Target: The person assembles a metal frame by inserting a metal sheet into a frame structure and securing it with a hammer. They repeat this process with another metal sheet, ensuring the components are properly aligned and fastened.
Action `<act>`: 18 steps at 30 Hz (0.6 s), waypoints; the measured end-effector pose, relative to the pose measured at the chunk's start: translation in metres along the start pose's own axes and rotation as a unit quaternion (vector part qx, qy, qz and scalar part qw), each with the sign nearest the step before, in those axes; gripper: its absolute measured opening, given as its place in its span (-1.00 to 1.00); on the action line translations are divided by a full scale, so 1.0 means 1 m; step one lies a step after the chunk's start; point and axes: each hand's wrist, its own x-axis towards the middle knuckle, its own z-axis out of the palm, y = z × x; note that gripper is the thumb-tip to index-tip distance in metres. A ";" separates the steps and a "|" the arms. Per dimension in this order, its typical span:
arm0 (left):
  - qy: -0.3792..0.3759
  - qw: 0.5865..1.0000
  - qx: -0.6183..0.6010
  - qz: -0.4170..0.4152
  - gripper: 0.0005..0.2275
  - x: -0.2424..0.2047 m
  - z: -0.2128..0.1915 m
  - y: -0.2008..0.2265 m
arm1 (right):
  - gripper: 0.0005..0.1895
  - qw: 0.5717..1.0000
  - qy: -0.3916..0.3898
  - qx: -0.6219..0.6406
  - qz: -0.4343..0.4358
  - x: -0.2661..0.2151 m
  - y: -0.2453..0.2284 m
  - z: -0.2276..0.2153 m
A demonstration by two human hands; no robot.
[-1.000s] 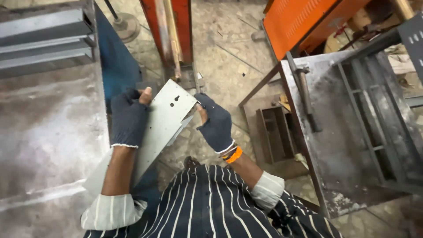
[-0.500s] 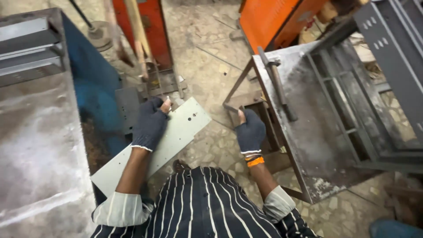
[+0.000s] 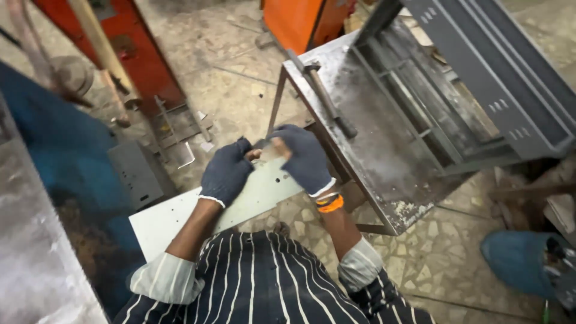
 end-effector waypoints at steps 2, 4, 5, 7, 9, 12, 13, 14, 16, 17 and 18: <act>0.024 0.999 -0.021 0.018 -0.72 0.007 0.002 -0.004 | -0.77 0.997 0.028 0.039 0.054 -0.024 0.040 -0.023; 0.049 0.998 -0.042 0.028 -0.74 0.013 0.000 -0.009 | -0.72 0.990 0.051 0.082 0.107 -0.046 0.070 -0.035; 0.051 0.995 -0.087 0.007 -0.73 0.017 -0.003 -0.011 | -0.68 0.993 0.024 0.085 0.077 -0.055 0.080 -0.038; 0.047 0.991 -0.128 -0.016 -0.71 0.020 -0.008 -0.019 | -0.61 0.995 -0.002 0.090 0.052 -0.073 0.103 -0.022; 0.043 0.977 -0.201 -0.052 -0.71 0.025 -0.011 -0.023 | -0.43 0.993 -0.049 0.086 0.071 -0.090 0.129 0.005; 0.067 0.969 -0.237 0.007 -0.72 0.047 -0.006 -0.051 | -0.40 0.989 0.022 0.085 0.118 -0.076 0.153 0.041; 0.065 0.970 -0.235 0.008 -0.72 0.049 -0.010 -0.052 | -0.40 0.989 0.024 0.087 0.119 -0.073 0.156 0.046; 0.071 0.968 -0.242 0.007 -0.72 0.050 -0.013 -0.053 | -0.42 0.987 0.046 0.099 0.117 -0.070 0.159 0.051; 0.073 0.966 -0.248 0.007 -0.72 0.051 -0.019 -0.052 | -0.43 0.984 0.072 0.110 0.118 -0.066 0.161 0.058; 0.068 0.962 -0.265 -0.005 -0.72 0.050 -0.022 -0.050 | -0.41 0.984 0.081 0.123 0.098 -0.065 0.160 0.060; 0.064 0.958 -0.281 -0.017 -0.71 0.050 -0.026 -0.049 | -0.40 0.984 0.091 0.136 0.077 -0.062 0.159 0.062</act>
